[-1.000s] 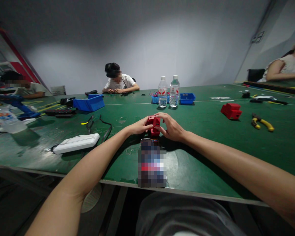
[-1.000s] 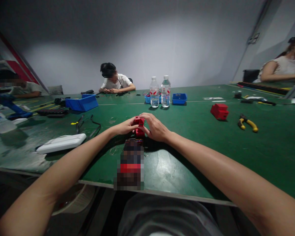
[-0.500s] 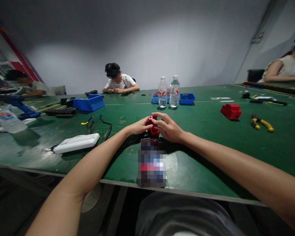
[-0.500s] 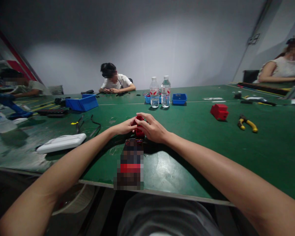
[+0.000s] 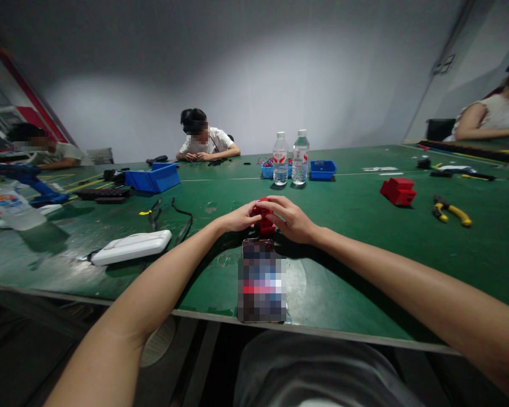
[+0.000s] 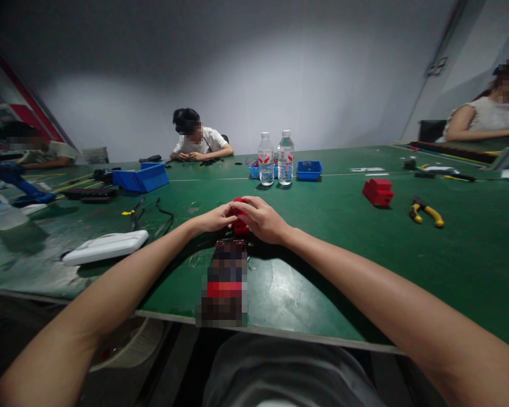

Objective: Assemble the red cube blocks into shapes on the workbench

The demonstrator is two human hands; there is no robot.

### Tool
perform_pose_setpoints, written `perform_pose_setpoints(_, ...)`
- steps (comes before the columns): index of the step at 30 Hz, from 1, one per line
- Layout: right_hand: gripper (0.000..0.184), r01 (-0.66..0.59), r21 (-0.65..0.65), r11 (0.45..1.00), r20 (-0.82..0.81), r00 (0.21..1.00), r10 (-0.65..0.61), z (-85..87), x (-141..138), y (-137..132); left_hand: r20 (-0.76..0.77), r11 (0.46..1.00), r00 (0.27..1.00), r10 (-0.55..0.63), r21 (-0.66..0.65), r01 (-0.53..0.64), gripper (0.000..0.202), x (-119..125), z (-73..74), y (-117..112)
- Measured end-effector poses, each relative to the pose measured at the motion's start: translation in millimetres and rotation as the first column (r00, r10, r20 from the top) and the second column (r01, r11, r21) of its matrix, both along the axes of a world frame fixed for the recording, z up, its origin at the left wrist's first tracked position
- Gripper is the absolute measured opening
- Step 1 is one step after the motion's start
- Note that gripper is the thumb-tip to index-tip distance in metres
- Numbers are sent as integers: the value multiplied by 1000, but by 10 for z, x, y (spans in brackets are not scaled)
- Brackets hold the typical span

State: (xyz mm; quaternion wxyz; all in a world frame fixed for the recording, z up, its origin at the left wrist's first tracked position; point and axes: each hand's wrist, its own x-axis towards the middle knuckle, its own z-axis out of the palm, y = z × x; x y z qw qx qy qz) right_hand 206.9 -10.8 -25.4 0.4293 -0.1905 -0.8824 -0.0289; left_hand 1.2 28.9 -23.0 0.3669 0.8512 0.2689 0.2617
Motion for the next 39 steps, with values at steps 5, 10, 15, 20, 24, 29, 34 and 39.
perform_pose_setpoints(5, 36, 1, -18, 1000, -33, 999, -2, -44, -9, 42, -7, 1000, 1000, 25, -14, -25, 56, -7, 8, -13)
perform_pose_setpoints(10, 35, 3, -43, 999, -52, 999, -6, -59, -18, 59, -15, 999, 999, 29, -28, -29, 56, 0, 16, -18)
perform_pose_setpoints(15, 34, 8, -41, 999, -90, 996, -12, -51, -12, 47, 4, 999, 1000, 15, -40, -15, 57, 26, 65, -71)
perform_pose_setpoints(20, 35, -18, -6, 1000, -55, 998, 18, -38, 10, 47, 18, 997, 1000, 18, -75, -17, 62, 0, 56, -54)
perform_pose_setpoints(24, 36, -4, 25, 1000, -53, 999, 6, -33, 29, 64, 12, 996, 999, 32, -83, -31, 65, -26, 22, -11)
perform_pose_setpoints(29, 38, -8, 100, 995, 6, 1000, 7, -50, 49, 82, -17, 997, 998, 57, -56, -58, 60, -32, 35, -25)
perform_pose_setpoints(34, 38, -27, 113, 993, 5, 1000, 27, -103, 67, 99, -23, 998, 999, 46, -44, -47, 59, -30, 50, -48)
perform_pose_setpoints(39, 39, -18, 112, 994, -33, 999, 22, -142, 77, 113, 5, 995, 999, 44, -85, -43, 59, -26, 23, -28)
